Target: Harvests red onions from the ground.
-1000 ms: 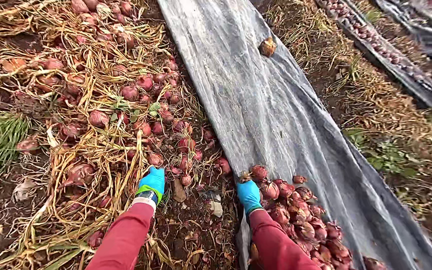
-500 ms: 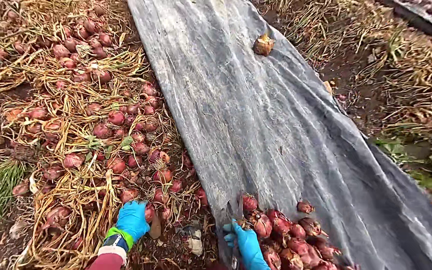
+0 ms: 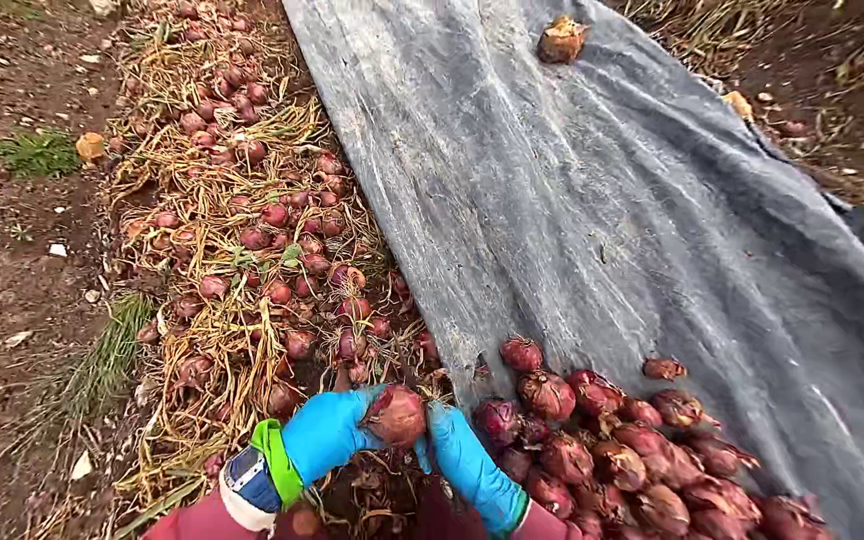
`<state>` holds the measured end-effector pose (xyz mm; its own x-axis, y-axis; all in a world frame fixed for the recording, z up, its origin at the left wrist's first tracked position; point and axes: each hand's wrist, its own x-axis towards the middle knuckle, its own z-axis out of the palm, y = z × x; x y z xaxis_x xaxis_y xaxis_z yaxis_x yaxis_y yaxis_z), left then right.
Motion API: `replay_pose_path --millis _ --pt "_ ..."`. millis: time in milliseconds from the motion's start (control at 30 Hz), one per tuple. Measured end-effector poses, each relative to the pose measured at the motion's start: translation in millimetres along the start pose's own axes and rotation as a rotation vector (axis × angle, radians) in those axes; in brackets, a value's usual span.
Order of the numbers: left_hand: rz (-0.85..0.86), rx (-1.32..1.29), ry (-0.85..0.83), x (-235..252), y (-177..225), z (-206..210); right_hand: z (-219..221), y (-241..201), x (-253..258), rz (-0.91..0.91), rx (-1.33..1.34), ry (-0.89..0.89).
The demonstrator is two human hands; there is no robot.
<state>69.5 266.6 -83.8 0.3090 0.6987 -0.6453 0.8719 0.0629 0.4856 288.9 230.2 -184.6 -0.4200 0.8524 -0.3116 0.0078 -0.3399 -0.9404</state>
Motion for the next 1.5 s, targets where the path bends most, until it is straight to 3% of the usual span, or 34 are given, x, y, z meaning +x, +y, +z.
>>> replay_pose_path --millis 100,200,267,333,400,467,567,600,700,800,867,967,1067,1133,1200,1367,1433,1500 --pt "0.046 0.220 -0.081 -41.0 -26.8 -0.4 20.2 3.5 -38.0 0.087 -0.094 -0.057" --pt "0.018 0.062 0.153 -70.2 -72.9 18.6 42.6 19.1 -76.3 0.110 0.050 -0.027" --pt "0.017 0.069 0.279 -82.2 -70.3 31.3 56.8 34.7 -81.6 0.154 -0.007 -0.020" --pt "0.017 0.298 0.003 -93.9 -26.5 43.5 63.1 42.1 -87.3 0.169 -0.152 -0.187" --pt "0.113 0.434 -0.231 -80.8 9.1 55.5 58.9 34.2 -81.2 0.116 -0.205 -0.193" --pt "0.091 0.330 -0.163 -43.0 13.1 51.4 42.3 34.9 -75.5 0.087 -0.114 -0.006" --pt "-0.106 0.094 0.276 58.9 -4.4 48.7 6.9 53.4 -62.4 0.091 0.162 0.335" --pt "-0.150 0.065 0.332 100.6 -6.1 52.0 -3.8 60.6 -60.8 0.105 0.213 0.388" --pt "-0.264 0.149 0.178 223.7 -0.9 67.9 -24.0 77.8 -64.4 0.167 0.329 0.463" --pt "-0.143 0.234 0.039 268.2 -8.7 76.2 -41.0 86.2 -69.9 0.305 0.461 0.545" --pt "-0.092 0.085 0.051 252.0 -19.0 70.9 -46.0 90.9 -64.3 0.427 0.577 0.598" --pt "-0.207 -0.391 0.099 214.0 -34.2 75.0 -40.2 97.2 -45.2 0.533 0.643 0.576" --pt "-0.191 -0.923 0.158 156.5 -53.0 85.4 -26.3 103.9 -28.6 0.527 0.598 0.382" --pt "-0.110 -1.104 0.138 103.7 -58.5 85.5 -10.8 101.4 -21.0 0.413 0.563 0.191" --pt "-0.002 -1.175 0.043 51.7 -65.2 85.0 6.0 86.6 -16.3 0.233 0.532 0.037" --pt "0.210 -1.133 -0.234 -48.7 -92.9 76.9 53.1 35.4 -31.3 -0.021 0.099 0.010" --pt "0.194 -1.142 -0.147 -77.0 -98.2 79.5 72.5 25.0 -43.3 -0.079 0.061 -0.001" --pt "0.108 -1.064 0.055 -100.2 -96.6 82.8 87.6 21.0 -53.8 -0.059 0.075 0.007"
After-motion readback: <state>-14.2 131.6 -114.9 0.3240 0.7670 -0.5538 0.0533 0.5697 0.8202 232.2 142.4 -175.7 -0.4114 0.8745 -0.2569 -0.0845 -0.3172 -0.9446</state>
